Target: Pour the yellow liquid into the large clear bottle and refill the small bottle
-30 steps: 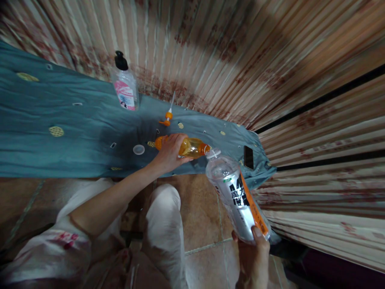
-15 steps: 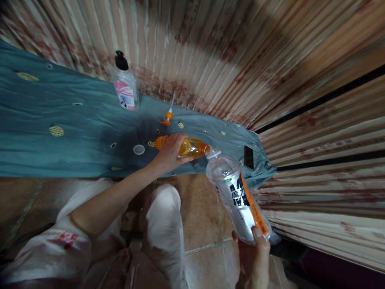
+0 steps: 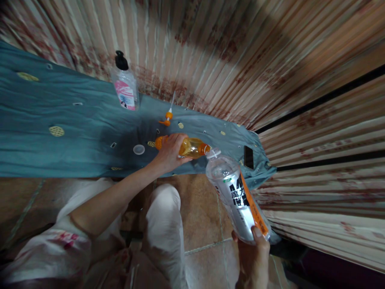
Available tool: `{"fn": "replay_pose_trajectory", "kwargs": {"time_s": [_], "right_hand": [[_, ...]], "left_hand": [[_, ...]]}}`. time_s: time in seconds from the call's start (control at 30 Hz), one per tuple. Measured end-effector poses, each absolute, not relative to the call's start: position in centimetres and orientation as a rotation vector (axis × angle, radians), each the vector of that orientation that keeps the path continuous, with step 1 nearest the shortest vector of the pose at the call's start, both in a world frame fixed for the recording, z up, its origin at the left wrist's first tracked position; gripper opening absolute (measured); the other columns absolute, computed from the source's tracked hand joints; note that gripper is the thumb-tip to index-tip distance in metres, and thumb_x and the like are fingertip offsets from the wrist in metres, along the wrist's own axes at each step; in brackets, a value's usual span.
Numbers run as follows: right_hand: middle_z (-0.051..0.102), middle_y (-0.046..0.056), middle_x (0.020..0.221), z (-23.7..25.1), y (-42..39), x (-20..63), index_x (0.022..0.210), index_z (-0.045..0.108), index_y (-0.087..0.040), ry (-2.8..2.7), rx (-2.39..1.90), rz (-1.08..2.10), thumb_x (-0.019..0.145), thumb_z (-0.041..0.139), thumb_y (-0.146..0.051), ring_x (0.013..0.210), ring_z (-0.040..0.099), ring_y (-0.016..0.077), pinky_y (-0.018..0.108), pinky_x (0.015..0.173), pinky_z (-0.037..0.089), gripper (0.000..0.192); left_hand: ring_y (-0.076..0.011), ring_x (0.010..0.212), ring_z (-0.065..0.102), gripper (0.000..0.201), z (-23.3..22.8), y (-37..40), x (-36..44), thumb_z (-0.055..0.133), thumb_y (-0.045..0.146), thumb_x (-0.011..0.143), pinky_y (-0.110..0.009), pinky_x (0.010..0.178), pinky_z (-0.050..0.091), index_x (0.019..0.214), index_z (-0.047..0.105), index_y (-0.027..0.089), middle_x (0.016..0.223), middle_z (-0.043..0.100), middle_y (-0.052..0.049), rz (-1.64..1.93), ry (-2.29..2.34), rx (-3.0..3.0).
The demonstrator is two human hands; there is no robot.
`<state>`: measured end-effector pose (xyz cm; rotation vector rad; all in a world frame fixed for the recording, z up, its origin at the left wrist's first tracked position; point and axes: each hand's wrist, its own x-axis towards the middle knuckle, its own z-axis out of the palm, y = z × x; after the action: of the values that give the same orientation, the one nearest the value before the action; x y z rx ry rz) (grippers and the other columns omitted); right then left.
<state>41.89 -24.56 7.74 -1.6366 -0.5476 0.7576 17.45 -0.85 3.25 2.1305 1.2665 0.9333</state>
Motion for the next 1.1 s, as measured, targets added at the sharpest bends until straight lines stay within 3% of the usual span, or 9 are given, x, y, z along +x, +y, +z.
{"fn": "replay_pose_trajectory", "kwargs": {"time_s": [0.13,0.33,0.5,1.1], "right_hand": [[0.070,0.011,0.104,8.0,-24.3,41.5,0.133,0.064,-0.019,-0.625,-1.617,0.795,0.076,0.069,-0.056,0.074,0.063,0.0233,0.026,0.043,0.040,0.068],[0.067,0.009,0.111,8.2,-24.4,40.7,0.132,0.066,-0.024,-0.544,-1.642,0.717,0.078,0.069,-0.053,0.079,0.064,0.0213,0.025,0.047,0.043,0.062],[0.068,0.012,0.114,8.3,-24.5,40.9,0.137,0.061,-0.021,-0.602,-1.659,0.769,0.078,0.069,-0.054,0.086,0.065,0.0254,0.026,0.048,0.040,0.068],[0.066,0.009,0.114,8.2,-24.5,40.8,0.132,0.066,-0.025,-0.555,-1.642,0.724,0.079,0.068,-0.052,0.083,0.063,0.0233,0.026,0.049,0.041,0.060]], "left_hand": [[-0.0368,0.129,0.055,0.066,3.2,-0.8,17.5,0.086,0.033,0.076,-0.056,0.109,0.036,0.130,0.050,0.021,0.136,0.063,-0.016,0.945,1.265,2.140],[-0.0375,0.131,0.055,0.071,3.4,-0.8,17.5,0.088,0.030,0.073,-0.057,0.110,0.037,0.131,0.050,0.019,0.138,0.061,-0.017,0.914,1.273,2.123],[-0.0372,0.132,0.054,0.071,3.3,-0.8,17.5,0.088,0.029,0.073,-0.057,0.110,0.036,0.132,0.050,0.019,0.139,0.062,-0.017,0.915,1.273,2.120],[-0.0364,0.130,0.056,0.064,2.8,-0.7,17.5,0.084,0.029,0.076,-0.056,0.108,0.039,0.131,0.051,0.021,0.137,0.063,-0.016,0.982,1.260,2.138]]}}
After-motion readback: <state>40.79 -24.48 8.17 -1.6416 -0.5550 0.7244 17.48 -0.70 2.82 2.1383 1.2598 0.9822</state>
